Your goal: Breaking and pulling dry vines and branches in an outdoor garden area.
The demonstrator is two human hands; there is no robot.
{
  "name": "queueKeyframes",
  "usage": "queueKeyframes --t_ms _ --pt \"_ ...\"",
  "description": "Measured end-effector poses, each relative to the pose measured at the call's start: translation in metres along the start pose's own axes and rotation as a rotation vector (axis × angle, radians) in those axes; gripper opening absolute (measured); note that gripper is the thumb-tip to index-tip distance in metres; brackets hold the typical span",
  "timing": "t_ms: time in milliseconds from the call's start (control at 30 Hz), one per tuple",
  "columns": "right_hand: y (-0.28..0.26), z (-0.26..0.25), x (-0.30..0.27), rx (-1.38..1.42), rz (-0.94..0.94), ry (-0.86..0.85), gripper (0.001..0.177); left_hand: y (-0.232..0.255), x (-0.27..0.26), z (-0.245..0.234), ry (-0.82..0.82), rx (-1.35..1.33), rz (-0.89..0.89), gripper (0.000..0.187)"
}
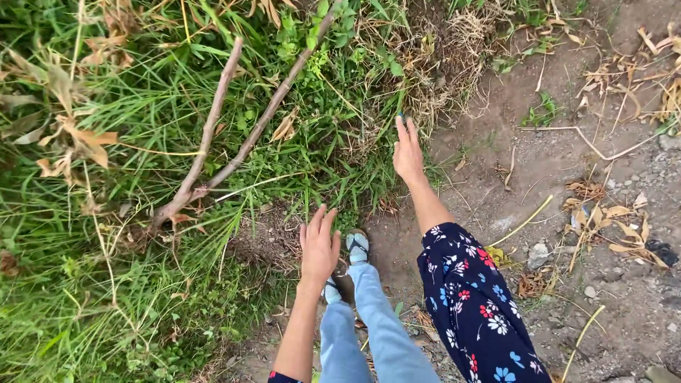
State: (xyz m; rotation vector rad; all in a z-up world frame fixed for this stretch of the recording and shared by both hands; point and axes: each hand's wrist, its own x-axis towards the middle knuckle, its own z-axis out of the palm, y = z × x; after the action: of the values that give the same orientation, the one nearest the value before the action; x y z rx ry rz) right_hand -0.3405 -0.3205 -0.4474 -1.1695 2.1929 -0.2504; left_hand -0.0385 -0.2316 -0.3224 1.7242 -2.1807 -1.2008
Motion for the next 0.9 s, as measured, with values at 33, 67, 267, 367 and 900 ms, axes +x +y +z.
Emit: queueKeyframes --t_ms 33,67,267,367,900 --pt "0.001 0.003 0.008 -0.002 0.007 -0.002 0.070 0.000 0.004 0.003 -0.007 -0.002 -0.001 0.054" --pt "0.001 0.006 0.015 0.027 -0.033 0.001 0.065 0.000 0.008 0.005 -0.010 -0.010 0.008 0.053" --pt "0.032 0.032 0.039 0.031 -0.012 -0.015 0.044 -0.006 0.019 0.024 -0.052 -0.029 -0.010 0.051" --pt "0.048 0.031 0.027 -0.091 -0.107 0.149 0.037 0.000 0.017 0.024 -0.057 -0.045 -0.012 0.050" --pt "0.083 -0.020 -0.121 0.496 0.127 0.381 0.021 0.021 -0.018 0.013 -0.056 -0.025 0.047 0.050"
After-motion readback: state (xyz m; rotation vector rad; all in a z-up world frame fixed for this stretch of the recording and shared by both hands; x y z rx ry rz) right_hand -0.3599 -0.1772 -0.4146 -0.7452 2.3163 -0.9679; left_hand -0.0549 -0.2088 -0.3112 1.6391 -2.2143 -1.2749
